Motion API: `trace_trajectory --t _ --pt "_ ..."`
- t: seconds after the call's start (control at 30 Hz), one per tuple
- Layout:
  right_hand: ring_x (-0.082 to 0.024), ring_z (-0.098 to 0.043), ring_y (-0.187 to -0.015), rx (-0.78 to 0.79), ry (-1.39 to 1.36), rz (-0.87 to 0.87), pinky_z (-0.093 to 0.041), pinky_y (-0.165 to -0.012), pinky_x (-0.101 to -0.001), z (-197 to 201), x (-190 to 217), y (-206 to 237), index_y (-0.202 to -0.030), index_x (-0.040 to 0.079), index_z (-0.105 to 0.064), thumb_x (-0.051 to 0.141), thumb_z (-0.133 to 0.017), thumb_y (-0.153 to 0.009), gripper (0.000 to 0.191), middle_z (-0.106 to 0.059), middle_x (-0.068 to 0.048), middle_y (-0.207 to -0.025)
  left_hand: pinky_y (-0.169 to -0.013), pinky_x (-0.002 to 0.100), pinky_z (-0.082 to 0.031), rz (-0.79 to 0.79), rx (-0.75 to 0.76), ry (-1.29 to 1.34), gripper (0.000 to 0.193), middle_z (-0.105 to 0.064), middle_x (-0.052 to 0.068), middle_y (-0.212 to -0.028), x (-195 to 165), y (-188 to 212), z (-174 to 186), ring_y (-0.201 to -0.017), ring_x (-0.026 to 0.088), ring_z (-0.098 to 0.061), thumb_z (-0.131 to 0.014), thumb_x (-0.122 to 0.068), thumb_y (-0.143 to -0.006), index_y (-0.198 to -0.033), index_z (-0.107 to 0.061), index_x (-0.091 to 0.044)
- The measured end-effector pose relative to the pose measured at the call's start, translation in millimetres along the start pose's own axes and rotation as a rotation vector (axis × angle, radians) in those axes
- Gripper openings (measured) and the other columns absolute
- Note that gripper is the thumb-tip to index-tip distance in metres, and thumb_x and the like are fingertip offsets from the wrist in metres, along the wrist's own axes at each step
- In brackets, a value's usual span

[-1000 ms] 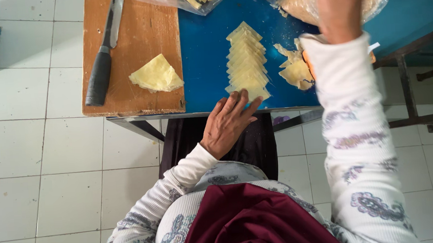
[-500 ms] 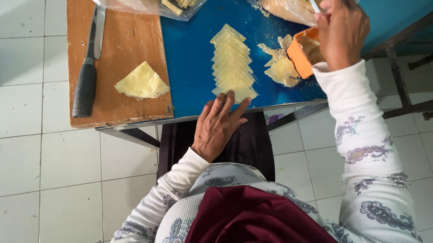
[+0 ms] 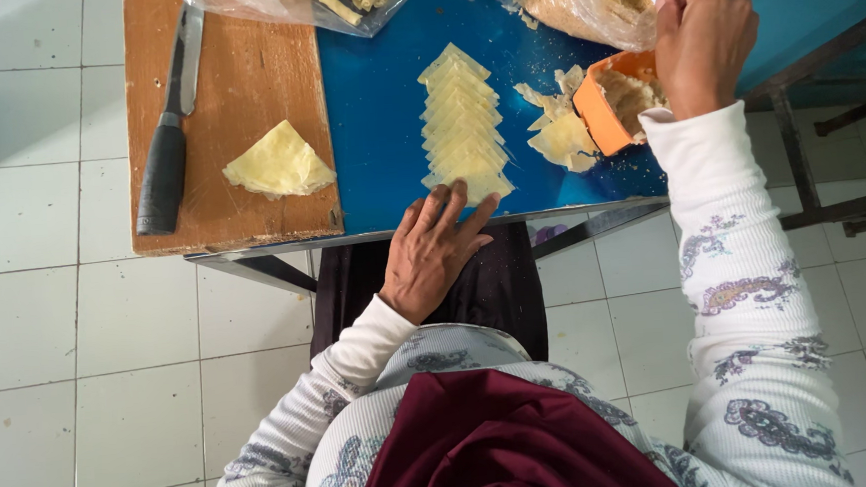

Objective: The person folds triangular pieces of thin pastry dough over a filling on a blue work table, arranging the folded pieces into a stacked herringbone pattern. They periodically spoon filling from an orange container onto the dough and press the folds flat by hand, building up the layered shape.

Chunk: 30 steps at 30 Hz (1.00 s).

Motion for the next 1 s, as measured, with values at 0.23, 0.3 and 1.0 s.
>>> trace_trajectory --t 0.23,0.3,1.0 --pt "-0.019 -0.075 -0.08 0.066 -0.45 -0.155 -0.057 -0.074 -0.0285 -15.1 -25.4 -0.6 -0.113 -0.002 -0.081 -0.006 -0.073 -0.099 0.017 -0.079 -0.015 -0.094 -0.105 0.044 -0.047 0.001 0.009 -0.022 0.061 -0.05 0.013 -0.142 -0.3 -0.2 -1.0 -0.13 0.03 -0.05 -0.067 -0.043 -0.095 -0.15 -0.047 -0.025" --pt "-0.016 -0.074 -0.084 0.085 -0.535 -0.171 -0.056 -0.077 -0.0259 -13.7 -28.5 -1.0 -0.119 -0.003 -0.081 -0.008 -0.07 -0.099 0.023 -0.08 -0.013 -0.099 -0.104 0.044 -0.047 0.0 -0.001 -0.018 0.061 -0.05 0.013 -0.141 -0.7 -0.4 0.3 -0.129 0.03 -0.051 -0.067 -0.043 -0.095 -0.15 -0.049 -0.024" --pt "-0.009 -0.063 -0.08 0.599 -1.003 -0.47 -0.051 -0.072 -0.0249 13.7 140.8 121.8 -0.115 0.0 -0.073 0.003 -0.066 -0.099 0.018 -0.072 -0.005 -0.093 -0.078 0.044 -0.036 0.389 -0.266 0.168 0.027 -0.049 0.01 -0.103 43.2 -7.7 41.9 -0.096 0.03 -0.047 -0.076 -0.019 -0.088 -0.102 -0.057 -0.006"
Point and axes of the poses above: each hand's wrist, its own y-axis away from the middle knuckle, its own z-axis out of the back of the hand, x = y × z, the point moved 10 cm from there along -y, towards the middle knuckle
